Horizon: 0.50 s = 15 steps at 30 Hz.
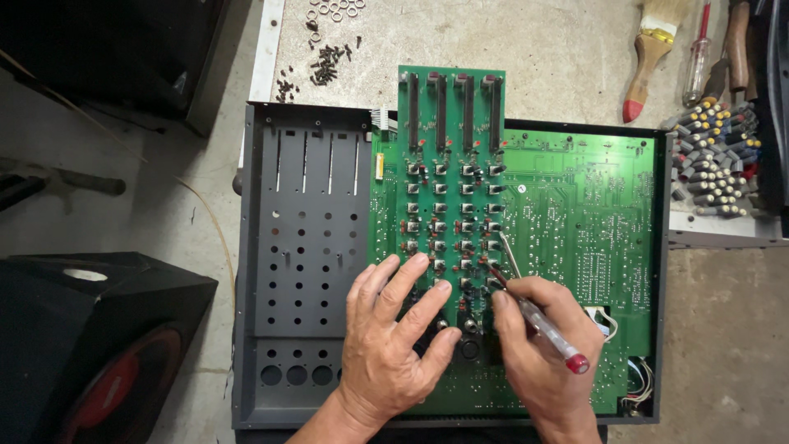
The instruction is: The person works on a green circuit board mounted in an amplifier chassis, using a screwdriver to loosen and remove screws from components on the board while steadying the board with the other hand. They move progressively across different components on the board, working on one connection at a time.
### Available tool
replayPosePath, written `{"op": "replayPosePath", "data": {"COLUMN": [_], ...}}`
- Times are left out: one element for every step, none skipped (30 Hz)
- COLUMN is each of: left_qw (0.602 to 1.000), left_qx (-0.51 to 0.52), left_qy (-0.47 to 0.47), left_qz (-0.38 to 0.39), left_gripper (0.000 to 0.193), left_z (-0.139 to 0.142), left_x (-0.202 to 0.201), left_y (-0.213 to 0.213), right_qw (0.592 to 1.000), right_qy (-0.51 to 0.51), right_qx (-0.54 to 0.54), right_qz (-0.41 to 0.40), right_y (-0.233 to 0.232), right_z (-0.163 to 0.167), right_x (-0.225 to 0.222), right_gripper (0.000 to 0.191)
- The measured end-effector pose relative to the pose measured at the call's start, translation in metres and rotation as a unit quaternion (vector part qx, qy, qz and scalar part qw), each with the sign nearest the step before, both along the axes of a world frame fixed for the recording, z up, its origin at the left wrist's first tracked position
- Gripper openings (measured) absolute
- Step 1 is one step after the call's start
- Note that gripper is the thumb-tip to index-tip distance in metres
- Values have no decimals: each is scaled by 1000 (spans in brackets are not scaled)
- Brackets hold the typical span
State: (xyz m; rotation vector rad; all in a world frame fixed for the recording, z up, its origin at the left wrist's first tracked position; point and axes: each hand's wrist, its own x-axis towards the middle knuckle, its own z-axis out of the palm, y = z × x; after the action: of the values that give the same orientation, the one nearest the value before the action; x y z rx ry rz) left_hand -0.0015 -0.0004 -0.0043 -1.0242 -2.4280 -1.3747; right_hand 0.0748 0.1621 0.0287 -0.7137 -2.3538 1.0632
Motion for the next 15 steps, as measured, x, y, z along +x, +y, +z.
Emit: {"op": "replayPosePath", "data": {"left_qw": [1000,1000,1000,1000,1000,1000,1000,1000,1000,1000,1000,1000,1000,1000,1000], "left_qx": [1,0,-1,-1,-1,-1,-2,-2,-1,-1,0,0,0,-1,-1], "left_qy": [0,-1,-2,-4,-4,-3,-3,-3,-3,-3,-3,-3,-3,-3,-3], "left_qz": [0,0,0,-1,0,0,1,0,0,0,0,0,-1,-1,-1], "left_gripper": [51,51,51,51,51,51,52,52,52,52,52,52,52,52,52], "left_z": [0,0,0,1,1,1,1,1,1,1,1,1,1,1,1], "left_x": [0,0,0,0,0,0,0,0,0,0,0,0,0,0,0], "left_y": [0,0,-1,-1,-1,-1,0,0,0,0,0,-1,-1,0,0], "right_qw": [1000,1000,1000,1000,1000,1000,1000,1000,1000,1000,1000,1000,999,999,999], "right_qy": [-2,-3,-4,-6,-7,-11,-14,-18,-13,-8,-3,-4,-4,-5,4], "right_qx": [-6,-12,-5,1,7,11,14,18,19,21,23,22,22,22,25], "right_qz": [-2,-3,3,9,15,9,4,-1,-1,-2,-2,-14,-26,-37,-34], "right_y": [1,1,2,4,5,5,5,6,6,5,5,4,3,1,1], "right_z": [1,1,1,1,1,0,0,-1,-2,-2,-3,-3,-2,-2,-1], "right_x": [1,2,3,3,3,4,3,3,3,3,3,4,5,5,5], "right_gripper": [19,22,21,20,18,19,20,21,22,22,23,22,22,21,20]}}
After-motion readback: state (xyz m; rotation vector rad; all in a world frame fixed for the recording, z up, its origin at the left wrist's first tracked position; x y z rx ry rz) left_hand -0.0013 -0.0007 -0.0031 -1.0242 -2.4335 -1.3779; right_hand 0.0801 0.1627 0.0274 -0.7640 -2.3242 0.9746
